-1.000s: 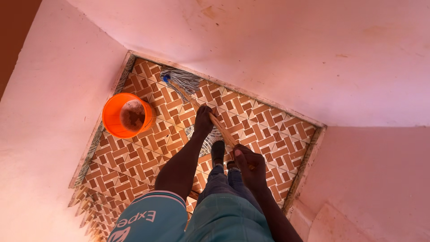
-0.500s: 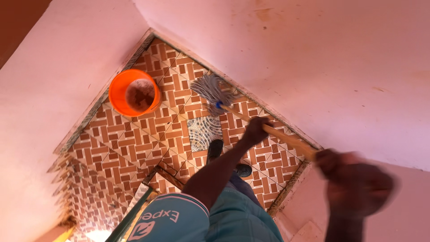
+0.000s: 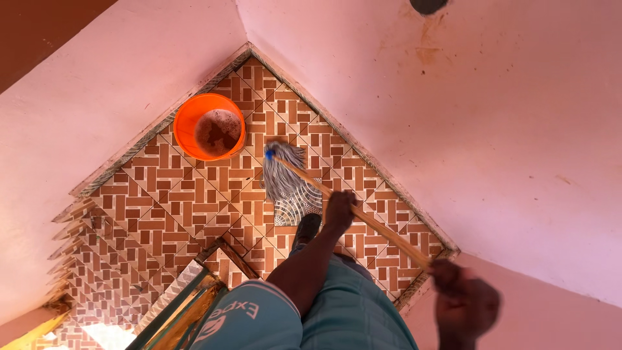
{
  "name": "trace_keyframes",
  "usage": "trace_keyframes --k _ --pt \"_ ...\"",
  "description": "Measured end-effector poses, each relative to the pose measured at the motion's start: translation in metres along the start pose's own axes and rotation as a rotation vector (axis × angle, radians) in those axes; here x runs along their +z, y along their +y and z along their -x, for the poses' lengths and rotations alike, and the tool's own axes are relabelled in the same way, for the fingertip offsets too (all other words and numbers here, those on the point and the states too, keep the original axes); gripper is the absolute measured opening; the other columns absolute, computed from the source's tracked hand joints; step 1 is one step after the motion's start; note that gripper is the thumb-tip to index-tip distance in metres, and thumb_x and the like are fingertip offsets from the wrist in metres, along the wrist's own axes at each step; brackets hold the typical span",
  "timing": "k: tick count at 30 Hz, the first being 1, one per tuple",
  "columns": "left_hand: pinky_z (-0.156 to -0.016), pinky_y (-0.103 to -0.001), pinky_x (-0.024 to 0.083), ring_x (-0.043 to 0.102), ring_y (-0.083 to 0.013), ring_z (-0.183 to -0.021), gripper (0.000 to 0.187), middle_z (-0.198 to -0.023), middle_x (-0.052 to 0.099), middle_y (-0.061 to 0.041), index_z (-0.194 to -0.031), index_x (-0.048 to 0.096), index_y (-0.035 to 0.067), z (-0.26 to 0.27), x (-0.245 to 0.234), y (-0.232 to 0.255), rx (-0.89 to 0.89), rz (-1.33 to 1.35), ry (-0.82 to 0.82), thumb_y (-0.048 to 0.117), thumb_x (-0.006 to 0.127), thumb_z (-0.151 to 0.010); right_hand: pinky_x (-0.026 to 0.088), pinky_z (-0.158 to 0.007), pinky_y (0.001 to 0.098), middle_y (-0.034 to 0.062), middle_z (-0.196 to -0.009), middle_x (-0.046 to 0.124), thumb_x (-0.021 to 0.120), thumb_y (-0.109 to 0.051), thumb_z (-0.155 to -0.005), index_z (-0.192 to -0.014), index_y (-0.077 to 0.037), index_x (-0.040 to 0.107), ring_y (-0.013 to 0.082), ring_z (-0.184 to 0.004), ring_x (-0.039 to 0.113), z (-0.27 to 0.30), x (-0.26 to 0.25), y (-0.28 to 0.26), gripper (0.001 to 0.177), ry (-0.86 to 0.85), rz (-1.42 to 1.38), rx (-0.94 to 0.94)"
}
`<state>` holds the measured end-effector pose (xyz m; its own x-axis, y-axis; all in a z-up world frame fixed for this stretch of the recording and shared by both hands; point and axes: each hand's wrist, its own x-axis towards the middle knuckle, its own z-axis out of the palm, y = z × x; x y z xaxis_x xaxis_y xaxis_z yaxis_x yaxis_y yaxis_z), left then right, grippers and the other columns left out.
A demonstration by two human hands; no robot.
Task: The person mops the tiled floor of a stairwell landing, periodically dipping the mop into a bucket of water and wringing it out by hand before continuing to mop the floor and the base of the stairs.
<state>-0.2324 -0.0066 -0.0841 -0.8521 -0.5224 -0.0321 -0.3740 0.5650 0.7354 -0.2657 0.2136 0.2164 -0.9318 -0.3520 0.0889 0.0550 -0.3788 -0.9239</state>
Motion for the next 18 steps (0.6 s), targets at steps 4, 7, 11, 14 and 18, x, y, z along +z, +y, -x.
trace_keyframes --k 4,7,11,14,18 --pt "-0.091 -0.046 0.047 0.059 -0.0302 -0.091 0.023 -0.082 0.064 -0.012 -0.074 0.060 0.005 -0.028 -0.008 0.008 -0.086 0.180 0.392 0.009 0.077 -0.089 0.053 -0.083 0.0501 0.0100 -0.059 0.048 0.047 -0.001 -0.100 -0.064 0.004 0.046 0.0241 -0.061 0.050 -0.010 0.074 -0.035 0.037 -0.328 0.401 0.038" --pt "-0.090 -0.042 0.050 0.060 -0.0286 -0.094 0.006 -0.090 0.065 -0.009 -0.085 0.063 0.006 -0.045 -0.003 0.033 -0.080 0.394 0.487 0.005 0.065 -0.091 0.054 -0.078 0.0487 0.0095 -0.062 0.052 0.053 -0.002 -0.103 -0.067 0.004 0.045 0.0237 -0.063 0.052 -0.029 0.106 -0.061 0.037 -0.463 0.493 -0.030" --pt "-0.090 -0.044 0.050 0.062 -0.0287 -0.089 0.019 -0.082 0.067 -0.010 -0.078 0.066 0.007 -0.059 -0.001 0.074 0.017 0.455 0.352 0.015 0.069 -0.094 0.057 -0.077 0.0520 0.0151 -0.064 0.056 0.054 -0.002 -0.109 -0.072 0.002 0.050 0.0242 -0.059 0.057 -0.061 0.094 -0.063 0.038 -0.381 0.332 -0.124" --pt "-0.088 -0.044 0.051 0.065 -0.0282 -0.077 0.026 -0.073 0.067 -0.010 -0.075 0.067 0.006 -0.064 0.001 0.092 0.030 0.445 0.147 0.021 0.071 -0.096 0.051 -0.072 0.0485 0.0132 -0.063 0.049 0.048 -0.006 -0.111 -0.072 -0.002 0.045 0.0239 -0.059 0.052 -0.097 0.055 -0.054 0.040 -0.227 0.206 -0.183" --pt "-0.087 -0.045 0.057 0.073 -0.0264 -0.079 0.009 -0.081 0.075 -0.008 -0.090 0.077 0.017 -0.054 0.024 0.087 0.042 0.406 -0.119 0.020 0.069 -0.091 0.036 -0.064 0.0380 0.0087 -0.064 0.036 0.040 -0.015 -0.114 -0.071 -0.008 0.032 0.0197 -0.058 0.035 -0.136 -0.014 -0.061 0.045 -0.191 -0.148 0.102"
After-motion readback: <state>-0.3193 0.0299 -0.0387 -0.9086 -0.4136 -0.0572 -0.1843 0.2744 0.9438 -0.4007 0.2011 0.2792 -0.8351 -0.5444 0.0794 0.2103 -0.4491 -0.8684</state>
